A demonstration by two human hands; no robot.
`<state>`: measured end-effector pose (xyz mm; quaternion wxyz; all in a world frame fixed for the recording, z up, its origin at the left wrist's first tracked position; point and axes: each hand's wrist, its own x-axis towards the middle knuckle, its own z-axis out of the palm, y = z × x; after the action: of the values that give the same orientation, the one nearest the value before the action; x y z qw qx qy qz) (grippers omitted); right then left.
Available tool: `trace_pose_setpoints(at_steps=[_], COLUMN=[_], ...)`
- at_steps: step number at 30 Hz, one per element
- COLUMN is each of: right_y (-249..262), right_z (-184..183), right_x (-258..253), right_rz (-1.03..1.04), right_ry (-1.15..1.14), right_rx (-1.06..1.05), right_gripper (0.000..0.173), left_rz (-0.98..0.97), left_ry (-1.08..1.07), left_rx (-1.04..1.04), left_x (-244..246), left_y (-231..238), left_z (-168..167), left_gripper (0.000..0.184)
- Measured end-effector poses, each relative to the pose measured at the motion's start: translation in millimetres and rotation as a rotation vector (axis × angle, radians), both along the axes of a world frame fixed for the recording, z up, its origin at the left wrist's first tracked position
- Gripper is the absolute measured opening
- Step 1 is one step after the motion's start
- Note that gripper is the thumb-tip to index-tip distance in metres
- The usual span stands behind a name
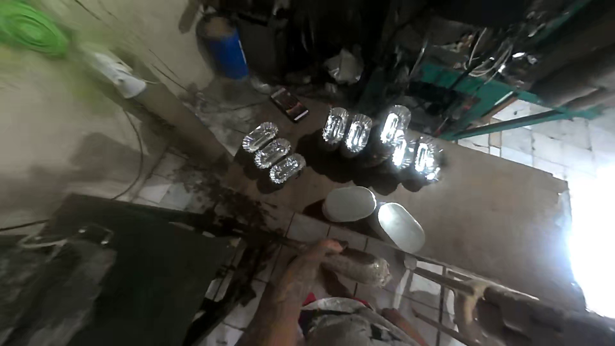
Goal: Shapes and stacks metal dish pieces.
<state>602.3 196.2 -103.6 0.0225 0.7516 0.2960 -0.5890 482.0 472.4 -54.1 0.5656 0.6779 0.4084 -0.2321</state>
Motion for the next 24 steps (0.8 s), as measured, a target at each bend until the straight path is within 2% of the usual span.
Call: trace_pose_setpoints(at_steps=[1, 2, 3, 5, 7, 8, 10, 11, 13, 14, 16, 17, 19, 20, 21, 22, 23, 24], right_y=[1, 4, 10, 24, 38, 52, 88, 110, 152, 172, 209, 223, 250, 264, 278, 291, 304, 319], right_z=[-4, -8, -13, -15, -5, -1, 7, 12, 28, 38, 50, 53, 61, 68, 75, 83, 89, 93], right_x=[4, 8, 13, 21, 30, 30, 20, 12, -16, -34, -71, -89, -125, -144, -163, -183, -203, -223], right_rz=[0.047, 0.11, 0.169, 0.239, 0.319, 0.341, 0.287, 0.257, 0.238, 0.231, 0.22, 0.213, 0.197, 0.192, 0.195, 0.214, 0.26, 0.34], right_ry=[0.025, 0.051, 0.079, 0.122, 0.197, 0.227, 0.244, 0.222, 0.176, 0.157, 0.139, 0.138, 0.155, 0.163, 0.176, 0.188, 0.193, 0.181], right_rx=[0.026, 0.048, 0.068, 0.172, 0.413, 0.481, 0.547, 0.576, 0.631, 0.676, 0.783, 0.84, 0.941, 0.978, 1.019, 1.058, 1.118, 1.201], right_gripper=[0.044, 0.044, 0.043, 0.037, 0.03, 0.03, 0.029, 0.03, 0.032, 0.031, 0.03, 0.028, 0.026, 0.027, 0.027, 0.027, 0.026, 0.026], left_rz=[-0.177, -0.289, -0.274, -0.041, 0.201, 0.287, 0.531, 0.732, 1.151, 1.28, 1.261, 1.171, 0.891, 0.813, 0.742, 0.639, 0.6, 0.638], left_ry=[0.097, 0.098, 0.088, -0.034, -0.282, -0.361, -0.426, -0.491, -0.719, -0.804, -0.811, -0.702, -0.292, -0.1, 0.072, 0.218, 0.244, 0.152], left_rx=[-0.043, -0.064, -0.036, 0.101, 0.22, 0.288, 0.394, 0.394, 0.395, 0.449, 0.682, 0.777, 0.906, 0.925, 0.863, 0.622, 0.626, 0.871], left_x=[9, 8, -2, -44, -100, -128, -176, -195, -225, -239, -264, -278, -315, -337, -361, -387, -413, -438], left_y=[20, 41, 58, 77, 86, 92, 114, 132, 175, 190, 202, 196, 162, 146, 132, 125, 118, 110], left_z=[-16, -29, -23, 29, 83, 101, 130, 141, 154, 155, 145, 130, 97, 89, 95, 118, 112, 76], left_gripper=[0.046, 0.06, 0.07, 0.066, 0.051, 0.052, 0.063, 0.06, 0.042, 0.04, 0.049, 0.055, 0.063, 0.064, 0.065, 0.065, 0.064, 0.061])
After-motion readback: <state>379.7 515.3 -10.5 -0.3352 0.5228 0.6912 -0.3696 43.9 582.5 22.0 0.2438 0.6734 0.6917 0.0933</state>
